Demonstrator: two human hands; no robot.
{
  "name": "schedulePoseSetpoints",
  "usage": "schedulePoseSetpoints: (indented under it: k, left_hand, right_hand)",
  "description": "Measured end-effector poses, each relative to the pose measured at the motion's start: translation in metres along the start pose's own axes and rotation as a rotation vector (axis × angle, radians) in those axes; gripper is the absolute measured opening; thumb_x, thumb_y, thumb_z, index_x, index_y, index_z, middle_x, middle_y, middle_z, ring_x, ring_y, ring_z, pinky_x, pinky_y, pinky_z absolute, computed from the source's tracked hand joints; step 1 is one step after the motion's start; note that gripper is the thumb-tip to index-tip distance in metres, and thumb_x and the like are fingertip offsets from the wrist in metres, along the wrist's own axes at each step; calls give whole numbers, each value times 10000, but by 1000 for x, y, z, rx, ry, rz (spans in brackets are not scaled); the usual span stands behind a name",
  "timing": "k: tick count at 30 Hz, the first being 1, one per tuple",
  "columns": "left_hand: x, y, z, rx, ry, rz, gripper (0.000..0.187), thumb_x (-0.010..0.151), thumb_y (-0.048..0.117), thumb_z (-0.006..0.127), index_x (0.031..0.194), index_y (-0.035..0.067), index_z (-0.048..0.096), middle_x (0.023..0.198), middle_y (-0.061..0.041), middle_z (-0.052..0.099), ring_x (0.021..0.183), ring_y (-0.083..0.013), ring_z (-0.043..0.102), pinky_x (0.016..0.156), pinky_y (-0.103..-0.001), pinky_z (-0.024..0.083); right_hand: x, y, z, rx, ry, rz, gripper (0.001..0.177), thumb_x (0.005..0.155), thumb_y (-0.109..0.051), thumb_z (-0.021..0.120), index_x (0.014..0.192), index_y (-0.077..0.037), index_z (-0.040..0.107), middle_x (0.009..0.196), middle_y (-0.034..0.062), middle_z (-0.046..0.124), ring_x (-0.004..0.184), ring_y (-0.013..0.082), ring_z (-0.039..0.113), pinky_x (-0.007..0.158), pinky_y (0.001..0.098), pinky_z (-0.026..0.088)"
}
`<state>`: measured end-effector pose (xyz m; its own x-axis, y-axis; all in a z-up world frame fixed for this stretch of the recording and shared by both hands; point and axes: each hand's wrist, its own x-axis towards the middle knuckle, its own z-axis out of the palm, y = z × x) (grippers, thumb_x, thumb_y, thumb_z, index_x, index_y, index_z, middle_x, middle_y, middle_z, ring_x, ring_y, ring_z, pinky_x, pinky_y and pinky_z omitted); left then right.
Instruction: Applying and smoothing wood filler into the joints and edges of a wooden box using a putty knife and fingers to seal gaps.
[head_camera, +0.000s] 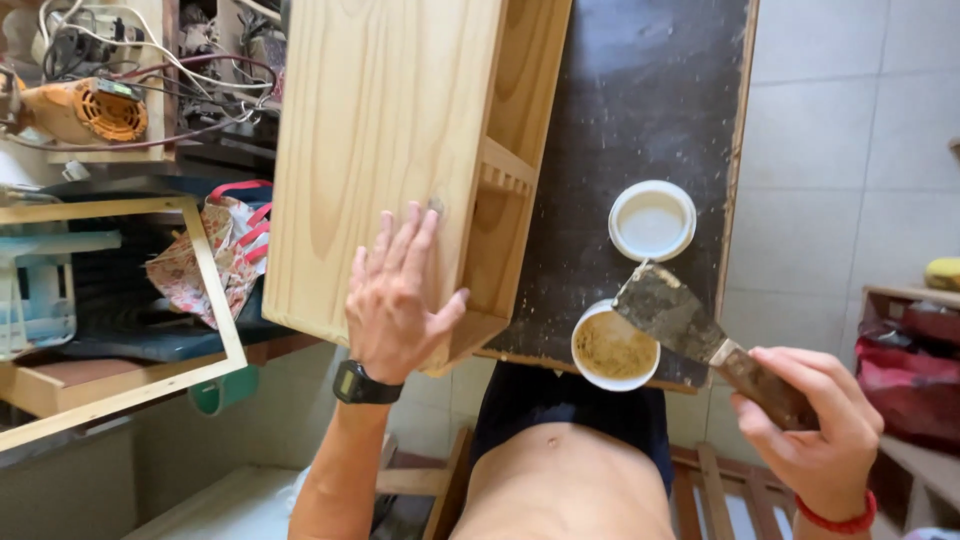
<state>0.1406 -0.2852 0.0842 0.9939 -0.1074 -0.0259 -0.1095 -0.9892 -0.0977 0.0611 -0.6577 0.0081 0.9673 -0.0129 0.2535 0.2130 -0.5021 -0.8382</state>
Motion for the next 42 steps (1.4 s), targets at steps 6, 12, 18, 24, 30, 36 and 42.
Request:
schedulePoseSetpoints:
  k: [6, 12, 18, 24, 30, 36, 42]
  left_hand:
    - [-15, -21, 1, 15, -23, -73, 925, 737, 427, 739, 1528, 169, 335, 1578, -77, 361, 1465, -304, 327, 1092, -593, 373]
    - [-39, -23, -22, -189, 137, 21, 589, 974, 369, 636, 1425, 18, 496, 1477, -182, 491, 1382, -350, 472, 1095, -478, 456]
    - [-82, -9, -27, -403, 395, 9, 283, 1035, 238, 546, 1183, 10, 623, 1094, -129, 716, 988, -269, 707, 867, -360, 563]
    - [-120, -19, -5, -429, 535, -260, 324, 1034, 296, 526, 1067, -2, 647, 861, -128, 712, 772, -236, 732, 716, -302, 526]
    - [-134, -15, 2, -368, 467, -192, 177, 1022, 185, 558, 1074, 44, 650, 859, -52, 729, 747, -195, 673, 738, -329, 535]
    - [-144, -15, 21, -398, 528, -214, 181, 972, 234, 627, 1048, 71, 636, 817, -60, 671, 748, -215, 607, 794, -398, 513]
    - [-128, -3, 30, -408, 506, -300, 523, 842, 426, 728, 1194, 86, 544, 1186, -63, 527, 1217, -359, 539, 1075, -496, 482]
  right_hand:
    - [-20, 24, 6, -34, 5, 119, 368, 825, 59, 708, 1187, 97, 655, 1144, 237, 640, 925, 304, 596, 888, 388, 482]
    - [-22, 40, 15, 19, -44, 288, 465, 962, -71, 670, 1379, 121, 600, 1197, 252, 628, 955, 303, 596, 814, 381, 479]
    - [0, 24, 28, 318, -146, 408, 401, 1096, -53, 456, 1426, 173, 436, 1205, 288, 528, 776, 323, 618, 616, 305, 438]
    - [11, 28, 43, 311, -306, 302, 430, 1094, -26, 544, 1451, 175, 413, 1247, 312, 518, 814, 327, 617, 672, 335, 476]
    - [13, 33, 59, 218, -454, 263, 490, 1058, 63, 610, 1505, 140, 424, 1284, 300, 519, 909, 291, 506, 777, 358, 409]
    - [35, 33, 75, 43, -506, -35, 498, 993, 195, 767, 1425, 263, 529, 1279, 398, 525, 1025, 459, 569, 880, 475, 473]
    - [17, 39, 80, 139, -507, 138, 526, 1031, 192, 688, 1506, 180, 463, 1348, 352, 509, 1020, 393, 528, 912, 439, 454]
